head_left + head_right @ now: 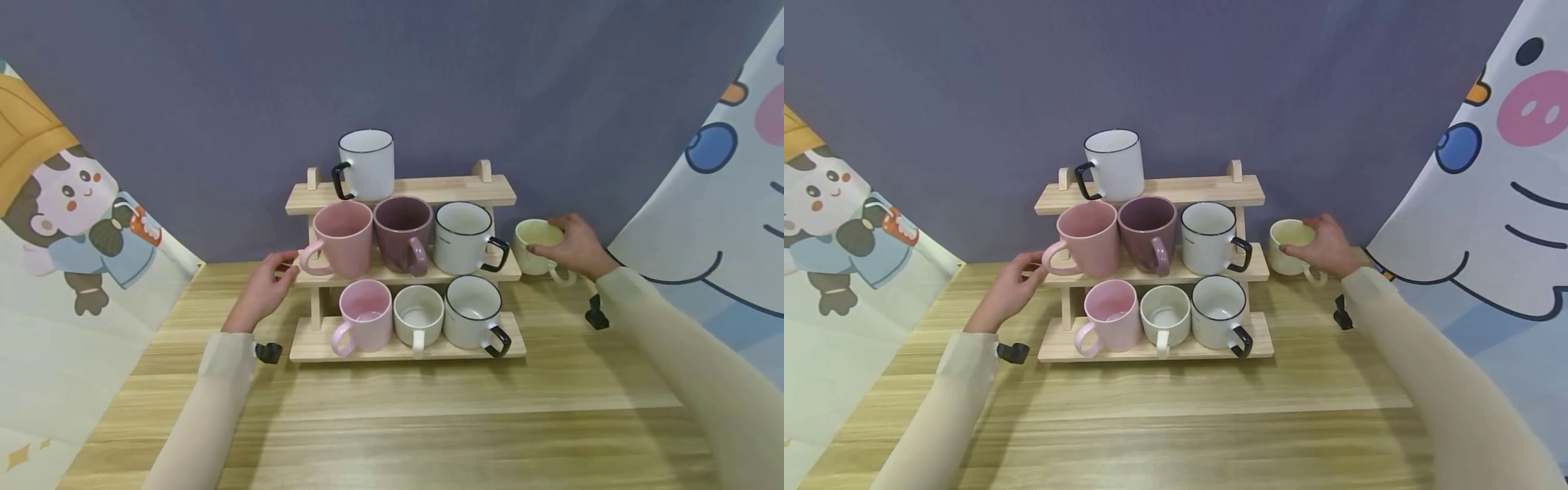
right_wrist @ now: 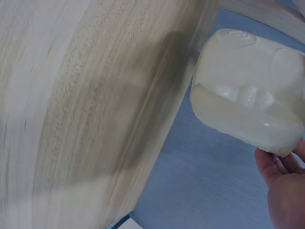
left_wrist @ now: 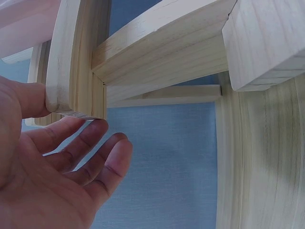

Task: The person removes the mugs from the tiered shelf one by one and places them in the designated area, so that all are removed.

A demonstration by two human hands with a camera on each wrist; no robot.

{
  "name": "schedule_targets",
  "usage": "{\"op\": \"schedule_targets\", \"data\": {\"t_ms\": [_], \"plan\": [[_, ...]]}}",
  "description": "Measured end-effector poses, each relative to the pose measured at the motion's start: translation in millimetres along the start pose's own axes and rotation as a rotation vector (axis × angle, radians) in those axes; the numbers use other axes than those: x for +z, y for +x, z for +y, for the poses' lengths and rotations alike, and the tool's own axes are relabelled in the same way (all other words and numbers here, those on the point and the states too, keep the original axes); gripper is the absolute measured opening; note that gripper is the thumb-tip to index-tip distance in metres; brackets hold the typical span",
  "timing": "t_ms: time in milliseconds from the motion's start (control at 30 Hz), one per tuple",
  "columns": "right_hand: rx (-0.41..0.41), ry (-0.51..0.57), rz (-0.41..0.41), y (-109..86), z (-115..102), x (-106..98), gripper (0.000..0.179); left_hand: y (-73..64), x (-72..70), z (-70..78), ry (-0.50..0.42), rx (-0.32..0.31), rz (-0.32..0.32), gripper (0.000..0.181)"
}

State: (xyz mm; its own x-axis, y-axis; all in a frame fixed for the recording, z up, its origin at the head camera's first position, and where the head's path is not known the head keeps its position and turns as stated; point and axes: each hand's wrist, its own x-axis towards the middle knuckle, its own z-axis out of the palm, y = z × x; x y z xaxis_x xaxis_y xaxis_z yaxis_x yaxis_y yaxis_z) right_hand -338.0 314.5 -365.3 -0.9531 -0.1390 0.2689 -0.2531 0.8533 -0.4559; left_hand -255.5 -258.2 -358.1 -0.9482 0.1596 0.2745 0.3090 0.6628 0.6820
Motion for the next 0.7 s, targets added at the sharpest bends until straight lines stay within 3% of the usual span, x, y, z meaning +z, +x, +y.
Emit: {"op": "schedule_targets", "data": {"t_ms": [400,700], "plan": [[0.042,0.029,-0.026,3.5,4.9,20.8,0.095,0.2,0.9,-0.9,0.015,-0.013,-0.002,0.041],[0.054,0.022,-0.013,4.2,3.8,26.5,0.092,0.6,1.8,1.0,0.017,-0.011,0.003,0.04]]}}
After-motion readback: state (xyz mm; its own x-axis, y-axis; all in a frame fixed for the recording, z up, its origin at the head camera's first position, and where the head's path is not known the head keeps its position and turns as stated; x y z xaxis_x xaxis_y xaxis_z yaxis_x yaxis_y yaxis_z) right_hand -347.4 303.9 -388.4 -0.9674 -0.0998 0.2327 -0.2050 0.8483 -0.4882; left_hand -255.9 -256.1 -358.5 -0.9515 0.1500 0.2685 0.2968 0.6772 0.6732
